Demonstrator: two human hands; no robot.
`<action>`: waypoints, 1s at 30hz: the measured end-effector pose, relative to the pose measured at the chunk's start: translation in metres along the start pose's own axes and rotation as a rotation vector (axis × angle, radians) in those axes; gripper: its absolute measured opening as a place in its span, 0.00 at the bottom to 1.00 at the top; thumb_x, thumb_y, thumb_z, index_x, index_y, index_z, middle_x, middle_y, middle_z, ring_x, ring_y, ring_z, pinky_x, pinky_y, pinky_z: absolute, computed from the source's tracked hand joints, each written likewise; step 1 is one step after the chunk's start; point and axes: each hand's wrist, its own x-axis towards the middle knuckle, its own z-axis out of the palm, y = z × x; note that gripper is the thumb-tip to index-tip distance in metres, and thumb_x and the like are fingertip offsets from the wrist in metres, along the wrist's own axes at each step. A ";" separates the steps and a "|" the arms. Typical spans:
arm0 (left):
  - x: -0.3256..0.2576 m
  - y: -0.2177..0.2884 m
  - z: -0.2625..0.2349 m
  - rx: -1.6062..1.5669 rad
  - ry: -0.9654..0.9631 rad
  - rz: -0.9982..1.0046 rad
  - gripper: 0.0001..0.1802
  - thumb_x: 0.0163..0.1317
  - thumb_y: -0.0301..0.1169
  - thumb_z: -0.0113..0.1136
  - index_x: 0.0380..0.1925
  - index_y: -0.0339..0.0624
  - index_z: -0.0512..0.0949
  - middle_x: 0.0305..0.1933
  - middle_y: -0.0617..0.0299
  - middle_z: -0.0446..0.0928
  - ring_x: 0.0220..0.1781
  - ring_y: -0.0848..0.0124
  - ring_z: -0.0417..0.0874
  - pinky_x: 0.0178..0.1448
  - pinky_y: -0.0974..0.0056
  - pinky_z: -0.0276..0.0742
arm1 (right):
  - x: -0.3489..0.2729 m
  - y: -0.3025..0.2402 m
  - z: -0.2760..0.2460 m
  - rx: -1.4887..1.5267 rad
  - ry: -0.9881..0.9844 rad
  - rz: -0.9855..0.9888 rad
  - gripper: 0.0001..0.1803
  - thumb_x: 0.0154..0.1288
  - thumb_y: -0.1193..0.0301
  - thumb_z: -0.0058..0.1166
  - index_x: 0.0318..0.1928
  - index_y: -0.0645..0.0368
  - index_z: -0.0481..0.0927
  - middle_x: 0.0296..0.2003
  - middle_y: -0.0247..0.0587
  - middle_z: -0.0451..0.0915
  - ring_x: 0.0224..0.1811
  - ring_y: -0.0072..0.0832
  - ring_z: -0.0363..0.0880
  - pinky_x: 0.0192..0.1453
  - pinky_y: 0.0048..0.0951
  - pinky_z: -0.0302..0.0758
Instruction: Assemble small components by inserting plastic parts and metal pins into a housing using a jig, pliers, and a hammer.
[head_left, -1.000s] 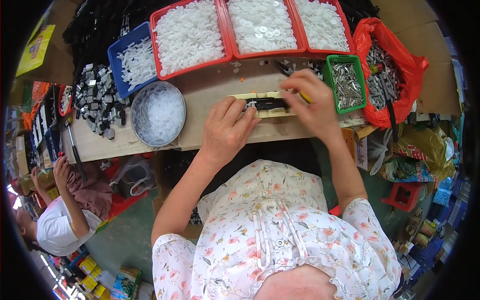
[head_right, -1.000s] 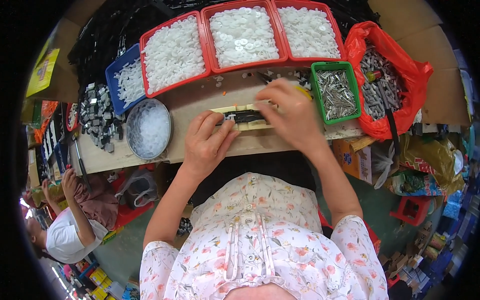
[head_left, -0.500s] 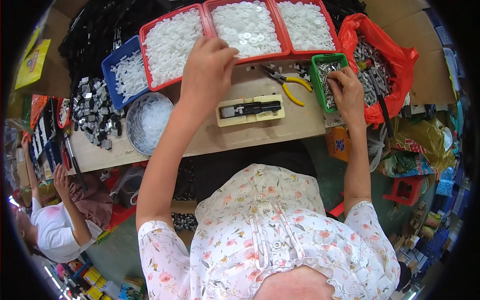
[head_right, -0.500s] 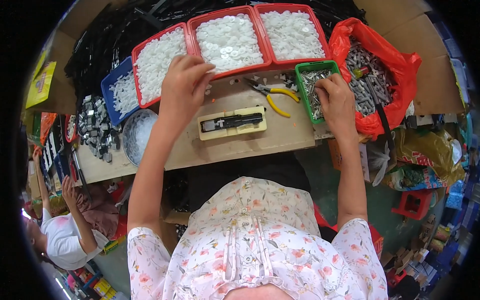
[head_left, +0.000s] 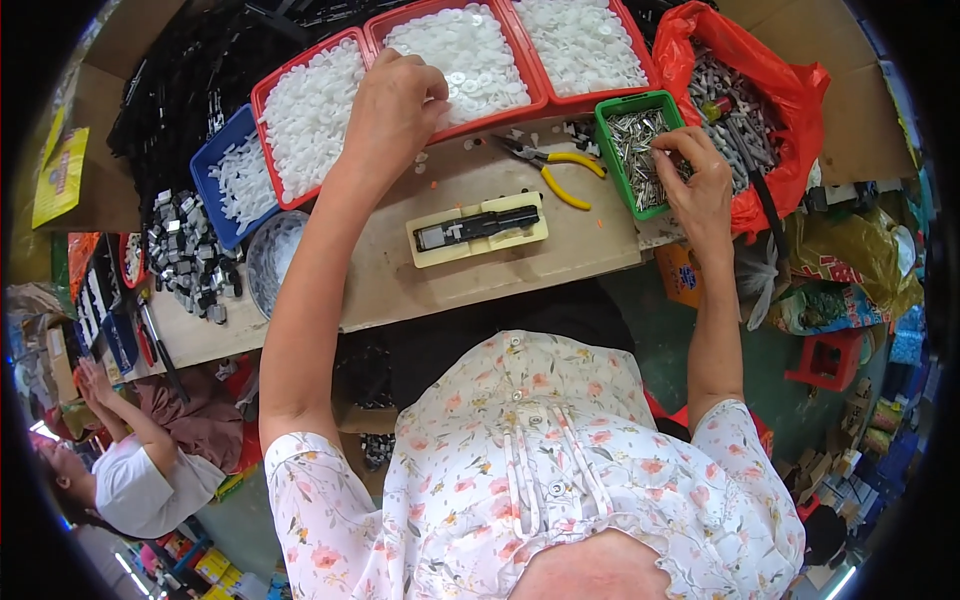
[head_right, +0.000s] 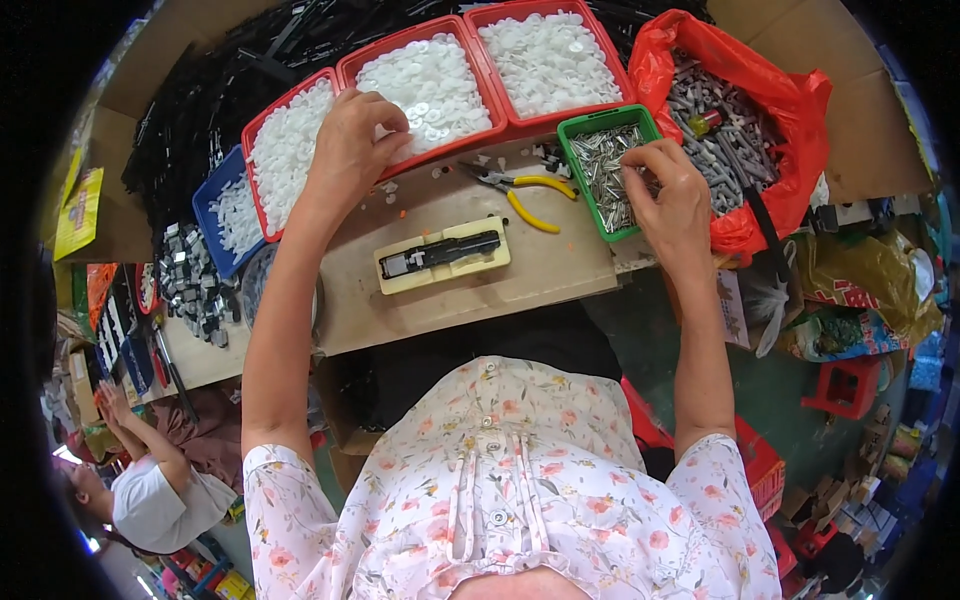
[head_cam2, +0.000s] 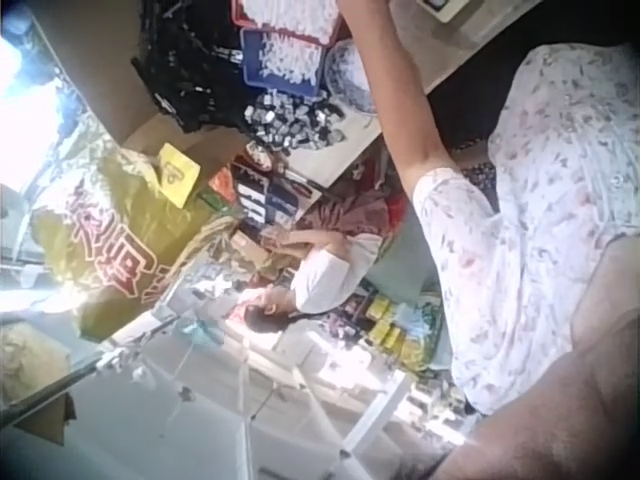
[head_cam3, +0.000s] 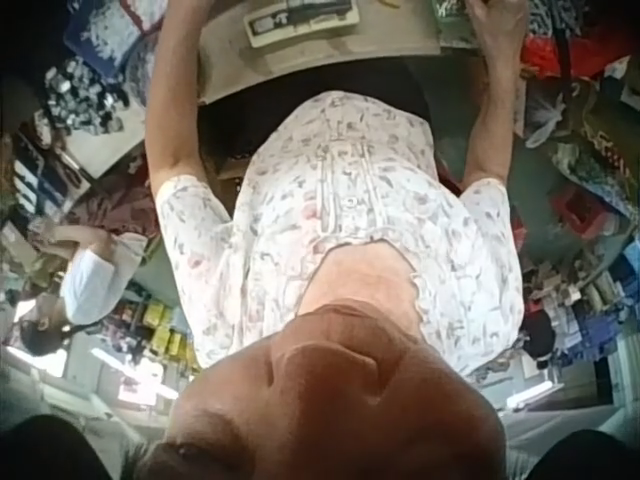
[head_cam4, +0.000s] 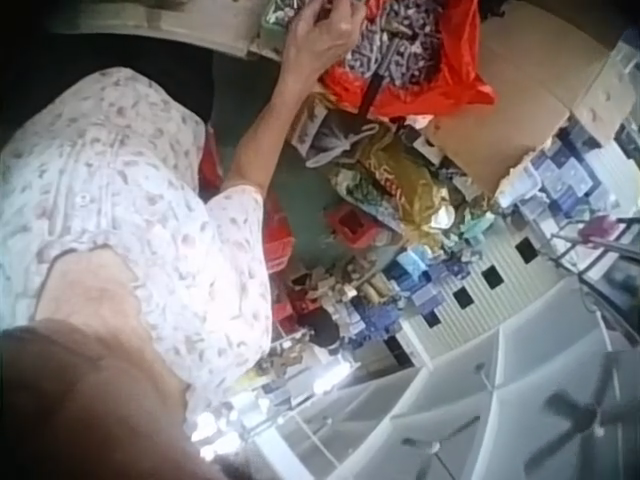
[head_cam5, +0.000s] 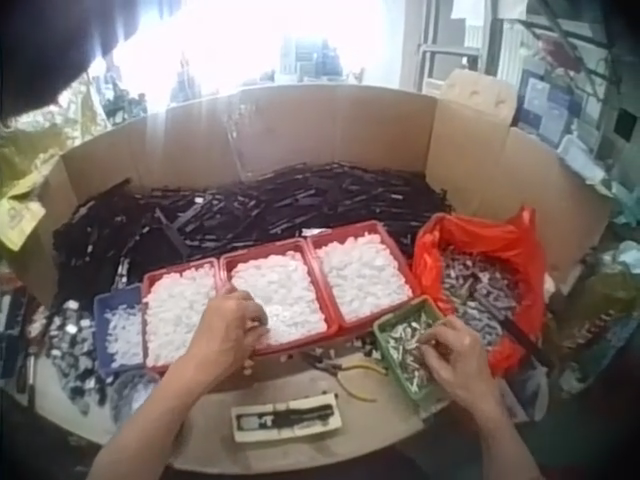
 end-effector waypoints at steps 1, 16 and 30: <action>-0.002 -0.001 -0.001 -0.027 0.029 0.009 0.07 0.50 0.26 0.70 0.30 0.35 0.86 0.30 0.52 0.82 0.42 0.53 0.78 0.50 0.54 0.76 | 0.001 -0.003 0.001 -0.001 0.001 0.000 0.05 0.61 0.80 0.59 0.39 0.66 0.83 0.35 0.44 0.80 0.34 0.35 0.82 0.39 0.33 0.76; -0.071 0.071 -0.002 -1.348 0.200 -0.655 0.08 0.64 0.27 0.69 0.40 0.35 0.84 0.38 0.62 0.87 0.38 0.79 0.83 0.42 0.74 0.71 | 0.007 -0.120 0.058 0.278 0.034 -0.272 0.07 0.53 0.82 0.65 0.33 0.62 0.81 0.33 0.40 0.82 0.35 0.33 0.82 0.42 0.31 0.77; -0.084 0.088 0.004 -1.227 0.314 -0.624 0.07 0.63 0.24 0.69 0.38 0.31 0.84 0.35 0.68 0.83 0.36 0.84 0.78 0.40 0.76 0.74 | -0.005 -0.122 0.066 0.160 0.119 -0.374 0.09 0.50 0.80 0.67 0.33 0.59 0.81 0.33 0.39 0.82 0.35 0.36 0.82 0.41 0.33 0.74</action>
